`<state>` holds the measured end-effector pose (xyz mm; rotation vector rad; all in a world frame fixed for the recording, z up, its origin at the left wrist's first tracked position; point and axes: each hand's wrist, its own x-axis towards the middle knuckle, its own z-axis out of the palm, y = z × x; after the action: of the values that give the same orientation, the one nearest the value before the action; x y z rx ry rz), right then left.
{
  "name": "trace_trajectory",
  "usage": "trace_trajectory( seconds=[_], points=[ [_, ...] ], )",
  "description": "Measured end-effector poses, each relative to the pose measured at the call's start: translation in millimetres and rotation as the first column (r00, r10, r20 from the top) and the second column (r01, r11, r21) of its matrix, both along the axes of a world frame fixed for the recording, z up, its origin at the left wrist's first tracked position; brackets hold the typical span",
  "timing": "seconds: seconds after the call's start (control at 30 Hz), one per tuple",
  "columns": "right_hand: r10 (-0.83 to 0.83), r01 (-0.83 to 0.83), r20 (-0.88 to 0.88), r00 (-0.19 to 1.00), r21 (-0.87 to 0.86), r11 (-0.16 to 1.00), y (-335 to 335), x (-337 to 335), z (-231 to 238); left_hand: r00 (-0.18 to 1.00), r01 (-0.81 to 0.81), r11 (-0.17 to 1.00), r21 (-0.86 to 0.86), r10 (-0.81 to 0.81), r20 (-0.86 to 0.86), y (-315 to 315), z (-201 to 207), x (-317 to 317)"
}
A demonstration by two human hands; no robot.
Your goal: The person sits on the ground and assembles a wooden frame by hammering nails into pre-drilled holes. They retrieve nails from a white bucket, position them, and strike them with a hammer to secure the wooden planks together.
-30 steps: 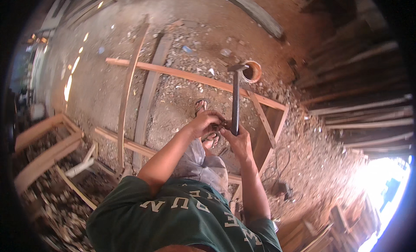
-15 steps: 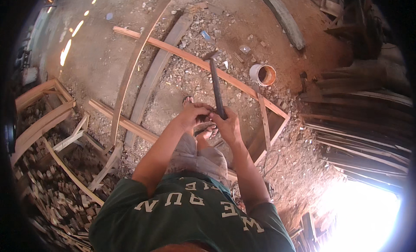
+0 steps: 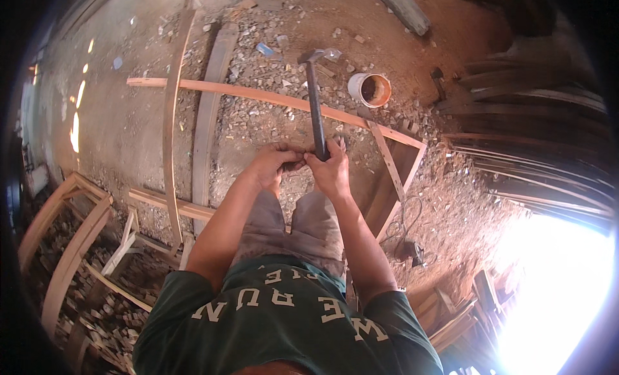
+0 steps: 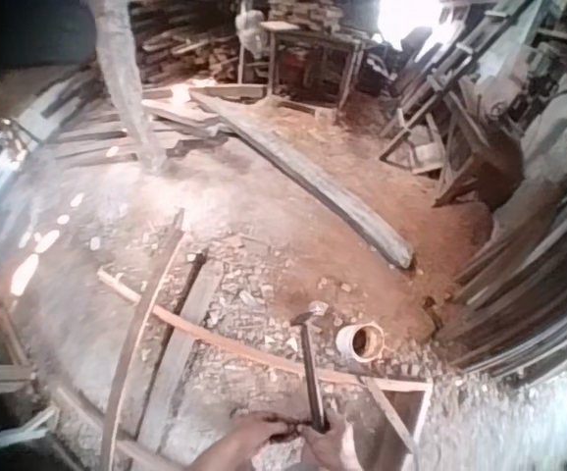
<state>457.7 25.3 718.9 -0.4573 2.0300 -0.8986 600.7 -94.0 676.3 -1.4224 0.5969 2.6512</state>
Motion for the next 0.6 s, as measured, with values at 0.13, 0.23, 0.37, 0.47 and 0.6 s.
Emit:
trace_trajectory(
  seconds=[0.13, 0.23, 0.37, 0.47, 0.6],
  points=[
    [-0.172, 0.174, 0.031, 0.985, -0.078, 0.982, 7, -55, -18, 1.0, 0.009, 1.0, 0.03, -0.009, -0.026, 2, -19, -61],
    [-0.135, 0.137, 0.076, 0.988, -0.026, 0.99, 22, -120, -25, 0.987, -0.143, 0.971, 0.189, 0.155, -0.048, 3, -43, -105],
    [-0.216, 0.263, 0.363, 0.906, -0.085, 0.961, 52, -185, -36, 0.95, -0.23, 0.91, 0.344, 0.287, -0.125, 12, -62, -159],
    [-0.225, 0.299, 0.468, 0.855, -0.089, 0.95, 75, -216, -56, 0.929, -0.276, 0.895, 0.351, 0.342, -0.142, 21, -63, -204],
    [-0.346, 0.413, 0.52, 0.781, -0.014, 0.911, 96, -241, -89, 0.938, -0.213, 0.884, 0.416, 0.304, -0.165, 30, -79, -257]
  ],
)
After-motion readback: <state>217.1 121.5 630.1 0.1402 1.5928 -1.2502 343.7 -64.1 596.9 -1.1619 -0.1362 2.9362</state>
